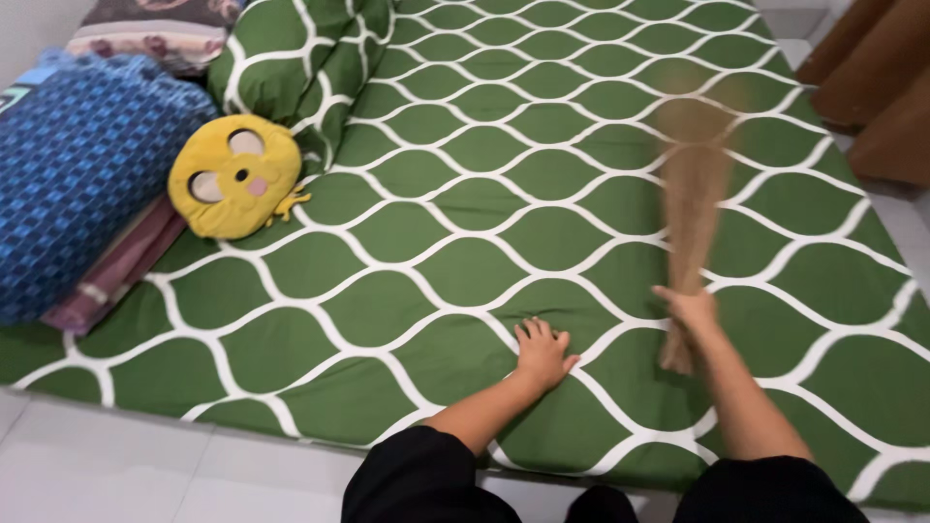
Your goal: The person sits on a bed and uses a traditional straw broom to sweep the green patterned bedsheet. They repeatedly sweep the surface in back-and-forth motions, moving across different areas of the bed.
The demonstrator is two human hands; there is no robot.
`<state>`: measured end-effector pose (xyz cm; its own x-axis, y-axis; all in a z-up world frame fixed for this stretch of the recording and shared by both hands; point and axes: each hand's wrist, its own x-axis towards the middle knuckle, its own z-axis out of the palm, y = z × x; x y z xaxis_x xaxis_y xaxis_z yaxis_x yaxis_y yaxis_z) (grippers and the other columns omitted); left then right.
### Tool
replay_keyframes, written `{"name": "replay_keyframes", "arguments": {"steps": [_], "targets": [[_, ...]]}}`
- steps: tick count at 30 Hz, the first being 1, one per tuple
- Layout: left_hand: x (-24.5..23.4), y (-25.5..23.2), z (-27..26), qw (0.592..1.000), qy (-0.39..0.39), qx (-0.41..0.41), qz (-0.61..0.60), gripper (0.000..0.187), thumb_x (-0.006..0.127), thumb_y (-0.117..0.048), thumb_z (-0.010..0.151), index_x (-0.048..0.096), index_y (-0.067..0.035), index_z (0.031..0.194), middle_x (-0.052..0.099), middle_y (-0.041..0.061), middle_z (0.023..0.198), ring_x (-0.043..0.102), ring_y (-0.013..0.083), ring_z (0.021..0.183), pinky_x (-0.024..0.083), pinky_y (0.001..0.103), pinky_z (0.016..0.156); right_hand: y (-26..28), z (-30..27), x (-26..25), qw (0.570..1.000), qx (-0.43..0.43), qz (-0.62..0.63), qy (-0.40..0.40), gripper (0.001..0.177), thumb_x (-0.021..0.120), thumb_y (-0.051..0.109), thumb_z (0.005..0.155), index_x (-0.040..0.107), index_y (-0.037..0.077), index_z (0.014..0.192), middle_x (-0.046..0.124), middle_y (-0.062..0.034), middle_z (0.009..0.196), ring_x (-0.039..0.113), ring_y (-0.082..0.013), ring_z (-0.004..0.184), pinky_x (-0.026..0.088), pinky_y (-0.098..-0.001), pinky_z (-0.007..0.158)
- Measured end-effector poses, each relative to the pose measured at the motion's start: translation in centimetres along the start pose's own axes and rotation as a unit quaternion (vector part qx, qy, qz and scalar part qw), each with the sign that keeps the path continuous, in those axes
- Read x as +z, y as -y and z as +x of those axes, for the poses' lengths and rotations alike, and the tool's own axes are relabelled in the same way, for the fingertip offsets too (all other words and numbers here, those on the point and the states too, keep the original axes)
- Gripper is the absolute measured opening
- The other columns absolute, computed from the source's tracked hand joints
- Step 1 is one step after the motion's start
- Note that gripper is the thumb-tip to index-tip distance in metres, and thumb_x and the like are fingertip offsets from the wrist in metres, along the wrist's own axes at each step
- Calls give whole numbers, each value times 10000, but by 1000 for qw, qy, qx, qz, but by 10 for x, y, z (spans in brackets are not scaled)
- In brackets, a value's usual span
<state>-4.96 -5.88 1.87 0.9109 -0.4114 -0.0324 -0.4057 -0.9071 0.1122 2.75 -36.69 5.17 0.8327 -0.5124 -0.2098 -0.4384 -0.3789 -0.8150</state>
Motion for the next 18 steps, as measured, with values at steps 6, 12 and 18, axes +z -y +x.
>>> {"name": "replay_keyframes", "arguments": {"steps": [6, 12, 18], "targets": [[5, 25, 37, 971, -51, -72, -220, 561, 450, -586, 1068, 762, -124, 1133, 714, 172, 1201, 647, 348, 1137, 496, 549, 1017, 41, -54, 51, 885, 9, 309, 348, 446, 737, 157, 906, 477, 16, 1240, 615, -85, 795, 556, -185, 575, 459, -358, 475], [31, 69, 77, 554, 53, -130, -821, 990, 166, -838, 961, 620, -32, 1314, 692, 186, 1094, 695, 323, 949, 575, 451, 841, 43, -105, 92, 770, 71, 395, 497, 427, 617, 230, 849, 605, 50, 1236, 726, -70, 937, 716, -192, 844, 613, -402, 754], [34, 70, 65, 395, 27, -184, -899, 1022, 193, -869, 839, 540, -47, 1337, 719, 213, 1066, 733, 336, 960, 598, 481, 838, -13, -125, 134, 790, 140, 275, 530, 338, 635, 244, 951, 600, 21, 1203, 704, -113, 880, 664, -227, 689, 576, -380, 603]]}}
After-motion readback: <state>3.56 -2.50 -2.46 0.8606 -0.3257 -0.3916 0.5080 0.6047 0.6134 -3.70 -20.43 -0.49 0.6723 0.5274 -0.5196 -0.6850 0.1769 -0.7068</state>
